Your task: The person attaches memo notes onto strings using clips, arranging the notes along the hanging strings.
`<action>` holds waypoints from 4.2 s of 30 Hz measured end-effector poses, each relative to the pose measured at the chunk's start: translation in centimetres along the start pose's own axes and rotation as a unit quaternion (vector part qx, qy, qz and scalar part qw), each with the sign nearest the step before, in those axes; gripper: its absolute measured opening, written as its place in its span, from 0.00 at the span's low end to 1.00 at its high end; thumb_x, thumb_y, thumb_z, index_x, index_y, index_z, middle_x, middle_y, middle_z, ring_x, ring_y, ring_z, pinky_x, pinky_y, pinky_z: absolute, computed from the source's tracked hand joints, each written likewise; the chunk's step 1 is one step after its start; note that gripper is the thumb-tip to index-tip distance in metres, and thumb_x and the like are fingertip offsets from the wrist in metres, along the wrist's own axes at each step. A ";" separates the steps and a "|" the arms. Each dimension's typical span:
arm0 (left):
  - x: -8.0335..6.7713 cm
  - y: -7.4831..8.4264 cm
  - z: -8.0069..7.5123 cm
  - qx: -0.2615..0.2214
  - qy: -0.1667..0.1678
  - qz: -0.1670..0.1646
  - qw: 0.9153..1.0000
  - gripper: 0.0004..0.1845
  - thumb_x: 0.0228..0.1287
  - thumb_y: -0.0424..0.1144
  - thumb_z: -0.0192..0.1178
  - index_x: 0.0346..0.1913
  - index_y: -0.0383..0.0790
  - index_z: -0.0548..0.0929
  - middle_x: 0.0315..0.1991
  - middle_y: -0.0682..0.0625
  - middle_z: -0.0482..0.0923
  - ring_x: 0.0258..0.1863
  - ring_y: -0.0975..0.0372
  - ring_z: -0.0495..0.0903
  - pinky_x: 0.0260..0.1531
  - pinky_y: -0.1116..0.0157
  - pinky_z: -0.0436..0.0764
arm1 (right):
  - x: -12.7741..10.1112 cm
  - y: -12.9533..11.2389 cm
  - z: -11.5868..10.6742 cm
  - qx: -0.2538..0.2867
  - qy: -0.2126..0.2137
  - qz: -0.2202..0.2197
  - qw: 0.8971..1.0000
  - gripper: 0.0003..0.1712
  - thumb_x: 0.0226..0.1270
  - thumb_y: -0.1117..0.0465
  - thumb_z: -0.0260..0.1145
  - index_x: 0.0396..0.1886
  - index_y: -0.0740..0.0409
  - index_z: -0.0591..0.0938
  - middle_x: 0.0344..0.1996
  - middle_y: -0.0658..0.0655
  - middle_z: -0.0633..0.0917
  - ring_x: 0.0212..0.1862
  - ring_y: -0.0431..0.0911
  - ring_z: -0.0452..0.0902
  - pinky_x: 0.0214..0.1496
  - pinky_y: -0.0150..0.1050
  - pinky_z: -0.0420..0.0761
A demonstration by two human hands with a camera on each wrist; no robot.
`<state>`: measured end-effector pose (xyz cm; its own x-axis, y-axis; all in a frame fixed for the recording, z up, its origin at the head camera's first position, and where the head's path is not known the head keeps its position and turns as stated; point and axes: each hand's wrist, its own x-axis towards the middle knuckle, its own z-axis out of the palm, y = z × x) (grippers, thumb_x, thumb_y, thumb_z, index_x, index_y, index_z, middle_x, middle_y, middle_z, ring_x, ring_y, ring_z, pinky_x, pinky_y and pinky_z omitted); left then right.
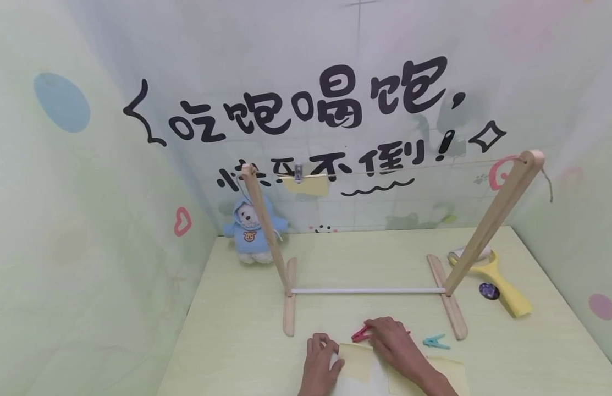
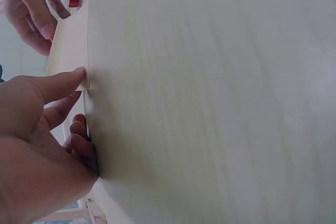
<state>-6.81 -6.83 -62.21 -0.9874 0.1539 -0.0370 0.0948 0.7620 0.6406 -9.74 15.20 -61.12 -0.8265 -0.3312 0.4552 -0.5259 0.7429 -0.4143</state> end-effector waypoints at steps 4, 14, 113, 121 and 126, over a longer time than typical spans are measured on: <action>-0.1 0.1 0.2 -0.008 -0.005 -0.007 1.000 0.07 0.60 0.40 0.71 0.36 0.48 0.81 0.49 0.56 0.65 0.46 0.62 0.61 0.42 0.67 0.71 | -0.1 0.1 -0.5 0.098 -0.002 0.032 0.995 0.18 0.62 0.67 0.72 0.53 0.56 0.85 0.43 0.46 0.86 0.46 0.36 0.78 0.41 0.34 0.79; -0.6 0.4 0.6 -0.059 0.003 -0.016 0.998 0.03 0.60 0.41 0.70 0.33 0.50 0.85 0.47 0.59 0.66 0.45 0.67 0.60 0.39 0.71 0.68 | 0.6 0.2 -2.7 0.220 -0.027 0.099 0.970 0.13 0.70 0.64 0.66 0.52 0.57 0.81 0.42 0.48 0.86 0.43 0.36 0.81 0.40 0.33 0.83; 13.2 19.2 -22.8 -0.364 0.147 0.101 0.914 0.14 0.74 0.45 0.59 0.47 0.38 0.87 0.09 0.58 0.69 0.13 0.62 0.70 0.15 0.70 0.60 | 18.5 -10.2 -31.4 0.075 0.144 -0.124 0.979 0.20 0.64 0.68 0.71 0.56 0.62 0.84 0.59 0.57 0.81 0.54 0.29 0.77 0.67 0.26 0.67; 13.3 19.0 -22.2 -0.348 0.128 0.095 0.924 0.14 0.74 0.46 0.59 0.48 0.38 0.86 0.10 0.57 0.71 0.12 0.65 0.68 0.14 0.71 0.58 | 13.0 -6.8 -30.8 0.086 0.162 -0.131 0.974 0.22 0.73 0.52 0.66 0.47 0.70 0.86 0.54 0.47 0.84 0.53 0.27 0.80 0.63 0.21 0.71; 13.3 18.5 -21.7 -0.344 0.114 0.081 0.928 0.14 0.74 0.44 0.59 0.52 0.38 0.85 0.12 0.57 0.72 0.13 0.65 0.69 0.14 0.72 0.58 | 9.6 -4.3 -29.1 0.084 0.131 -0.073 0.985 0.11 0.65 0.66 0.71 0.47 0.62 0.87 0.52 0.46 0.85 0.54 0.29 0.78 0.56 0.18 0.71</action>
<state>-20.96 -4.34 -34.21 -0.9760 0.0336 0.2154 0.2180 0.1462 0.9649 -9.54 25.75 -32.09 -0.6705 -0.2500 0.6985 -0.6801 0.5834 -0.4440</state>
